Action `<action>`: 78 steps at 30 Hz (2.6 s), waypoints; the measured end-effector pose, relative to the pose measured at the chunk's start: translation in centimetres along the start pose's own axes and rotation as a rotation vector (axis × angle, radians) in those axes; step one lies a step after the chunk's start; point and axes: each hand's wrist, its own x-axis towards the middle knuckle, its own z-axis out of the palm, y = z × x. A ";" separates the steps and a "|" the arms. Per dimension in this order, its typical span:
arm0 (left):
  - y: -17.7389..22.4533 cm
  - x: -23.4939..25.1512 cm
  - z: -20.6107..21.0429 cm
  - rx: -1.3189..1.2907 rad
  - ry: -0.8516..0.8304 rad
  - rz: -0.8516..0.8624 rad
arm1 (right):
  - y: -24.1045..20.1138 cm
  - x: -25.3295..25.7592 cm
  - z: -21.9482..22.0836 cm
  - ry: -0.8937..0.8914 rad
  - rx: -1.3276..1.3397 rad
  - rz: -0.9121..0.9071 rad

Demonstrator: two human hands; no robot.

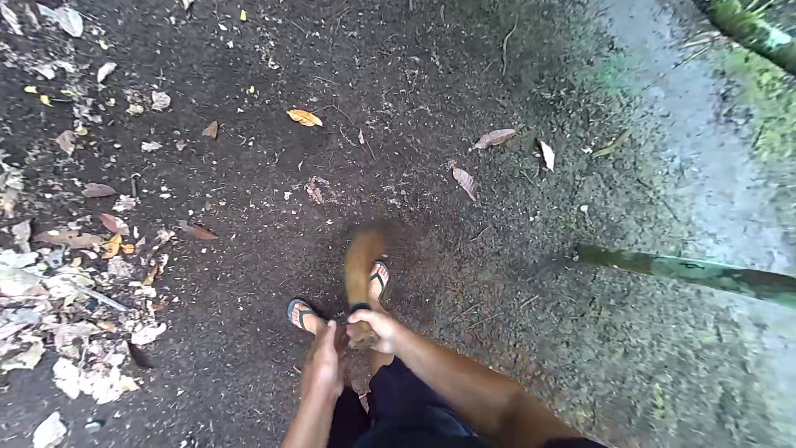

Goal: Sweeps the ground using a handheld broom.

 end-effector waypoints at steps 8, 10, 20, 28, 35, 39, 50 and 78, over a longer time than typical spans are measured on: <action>0.6 -4.7 9.6 0.272 -0.479 -0.157 | -2.5 -9.0 -9.6 -0.059 -0.082 -0.044; -0.7 -5.9 12.5 0.391 -0.659 -0.246 | -1.5 -13.4 -13.0 0.038 -0.054 -0.072; 2.6 -0.5 14.2 0.411 -0.524 -0.291 | -5.0 -8.9 -19.5 0.475 0.354 -0.252; 12.0 7.2 10.6 0.089 -0.227 -0.170 | -12.0 2.9 -0.7 -0.113 -0.093 -0.087; 14.5 -0.3 10.3 0.166 -0.374 -0.268 | -13.1 -4.8 0.9 -0.153 -0.192 -0.086; 14.3 -0.2 11.7 0.190 -0.569 -0.453 | -12.1 -8.0 1.9 0.195 -0.133 -0.065; 24.0 10.4 1.2 -0.333 0.002 -0.156 | -16.7 11.3 16.2 -0.204 -0.502 0.001; 11.4 1.2 35.5 0.176 -0.356 -0.229 | -29.9 -8.6 -28.8 0.339 0.339 -0.042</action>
